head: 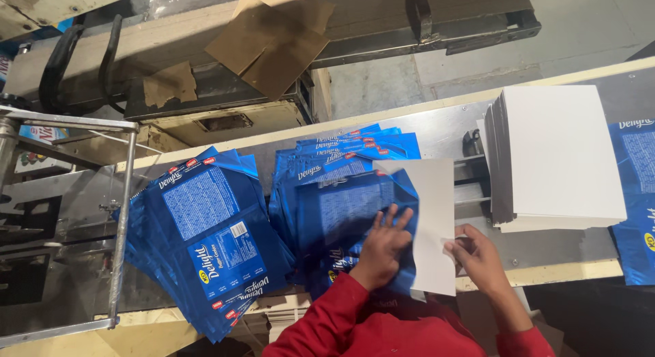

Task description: The person repeatedly picks up blue foil packets and white rectangular sheets from a table, inserts the sheets into the packets, and places the packets into a metal bin. The process is continuous and repetitive throughout the clip.

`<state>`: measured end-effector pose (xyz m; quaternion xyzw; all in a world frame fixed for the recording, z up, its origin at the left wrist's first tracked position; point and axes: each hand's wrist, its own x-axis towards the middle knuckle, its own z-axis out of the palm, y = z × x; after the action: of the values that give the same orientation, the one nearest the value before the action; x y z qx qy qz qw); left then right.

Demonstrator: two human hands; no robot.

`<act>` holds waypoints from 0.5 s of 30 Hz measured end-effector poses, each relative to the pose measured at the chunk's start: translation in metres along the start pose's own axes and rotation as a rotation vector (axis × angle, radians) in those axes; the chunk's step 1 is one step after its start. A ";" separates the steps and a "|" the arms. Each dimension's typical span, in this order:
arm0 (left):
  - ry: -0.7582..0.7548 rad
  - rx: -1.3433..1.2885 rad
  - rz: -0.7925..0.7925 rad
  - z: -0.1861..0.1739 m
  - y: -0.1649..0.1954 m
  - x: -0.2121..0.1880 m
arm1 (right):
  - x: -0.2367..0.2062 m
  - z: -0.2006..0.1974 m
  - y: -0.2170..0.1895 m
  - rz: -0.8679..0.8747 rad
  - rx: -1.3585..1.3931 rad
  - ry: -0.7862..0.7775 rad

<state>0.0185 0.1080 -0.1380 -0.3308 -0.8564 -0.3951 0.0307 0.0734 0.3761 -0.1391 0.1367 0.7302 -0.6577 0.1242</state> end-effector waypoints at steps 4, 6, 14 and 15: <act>0.277 -0.076 -0.018 -0.024 0.001 0.004 | -0.003 -0.015 -0.008 0.045 0.015 -0.136; 0.261 -0.124 -0.014 -0.030 0.006 0.006 | -0.001 -0.017 -0.011 0.114 -0.002 -0.123; 0.260 -0.044 0.037 -0.032 0.008 0.002 | 0.009 0.009 -0.005 -0.070 0.050 0.026; 0.304 -0.044 0.014 -0.034 0.002 0.002 | 0.007 0.010 -0.003 -0.073 0.076 0.055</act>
<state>0.0113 0.0861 -0.1129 -0.2736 -0.8308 -0.4591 0.1554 0.0657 0.3657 -0.1401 0.1325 0.7125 -0.6850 0.0750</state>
